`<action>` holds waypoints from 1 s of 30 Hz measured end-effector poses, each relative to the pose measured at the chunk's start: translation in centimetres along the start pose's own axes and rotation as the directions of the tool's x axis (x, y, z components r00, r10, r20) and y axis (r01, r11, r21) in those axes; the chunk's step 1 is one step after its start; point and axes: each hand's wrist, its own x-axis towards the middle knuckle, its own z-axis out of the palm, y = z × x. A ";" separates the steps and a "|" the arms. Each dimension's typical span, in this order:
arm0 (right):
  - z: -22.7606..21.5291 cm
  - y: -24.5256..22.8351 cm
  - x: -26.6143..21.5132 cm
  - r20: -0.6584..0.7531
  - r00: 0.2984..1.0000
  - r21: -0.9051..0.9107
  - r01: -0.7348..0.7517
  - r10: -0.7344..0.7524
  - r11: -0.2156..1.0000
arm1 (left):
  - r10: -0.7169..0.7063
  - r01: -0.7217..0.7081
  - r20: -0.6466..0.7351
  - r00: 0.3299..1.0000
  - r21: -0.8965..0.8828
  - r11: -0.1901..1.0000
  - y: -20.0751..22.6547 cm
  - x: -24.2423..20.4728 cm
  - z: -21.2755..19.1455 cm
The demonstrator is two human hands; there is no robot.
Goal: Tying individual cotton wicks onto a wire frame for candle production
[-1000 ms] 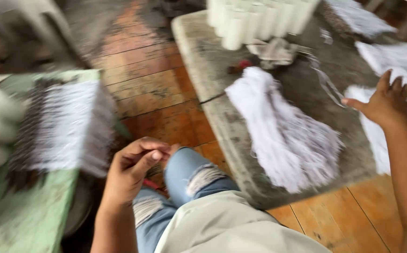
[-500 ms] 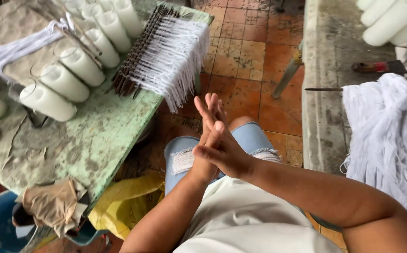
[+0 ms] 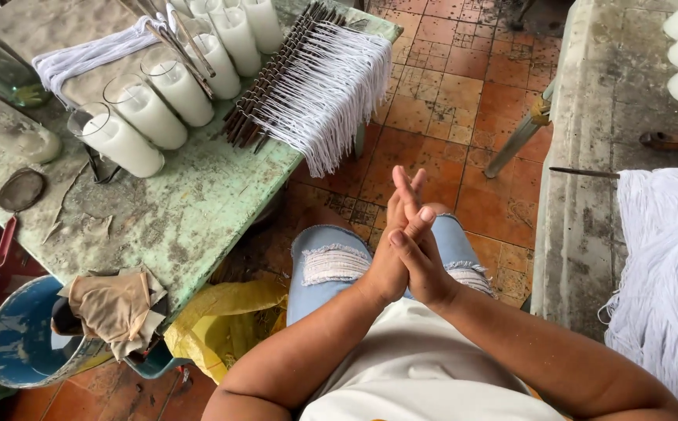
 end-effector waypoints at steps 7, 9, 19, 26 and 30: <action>-1.2 -2.3 0.8 0.012 0.997 -0.063 -0.069 0.070 0.996 | 0.170 -0.173 0.038 0.985 0.111 0.979 -1.9 -0.1 -0.1; -1.7 -3.2 1.2 0.007 0.996 -0.079 -0.086 0.087 0.993 | 0.163 -0.166 0.038 0.986 0.128 0.978 -1.7 0.1 -0.2; -7.5 -0.7 6.2 -0.155 0.941 -0.080 -0.316 0.302 0.945 | -0.116 0.217 -0.454 0.884 0.178 0.960 -1.5 11.1 -17.8; -12.6 7.3 5.3 -0.335 0.642 0.137 -0.691 0.689 0.710 | -0.239 0.361 -0.891 0.385 -0.092 0.928 -8.7 14.2 -39.1; -11.2 4.6 6.5 -0.340 0.571 0.202 -0.732 0.747 0.651 | -0.272 0.523 -0.907 0.321 -0.070 0.849 -3.0 16.3 -36.0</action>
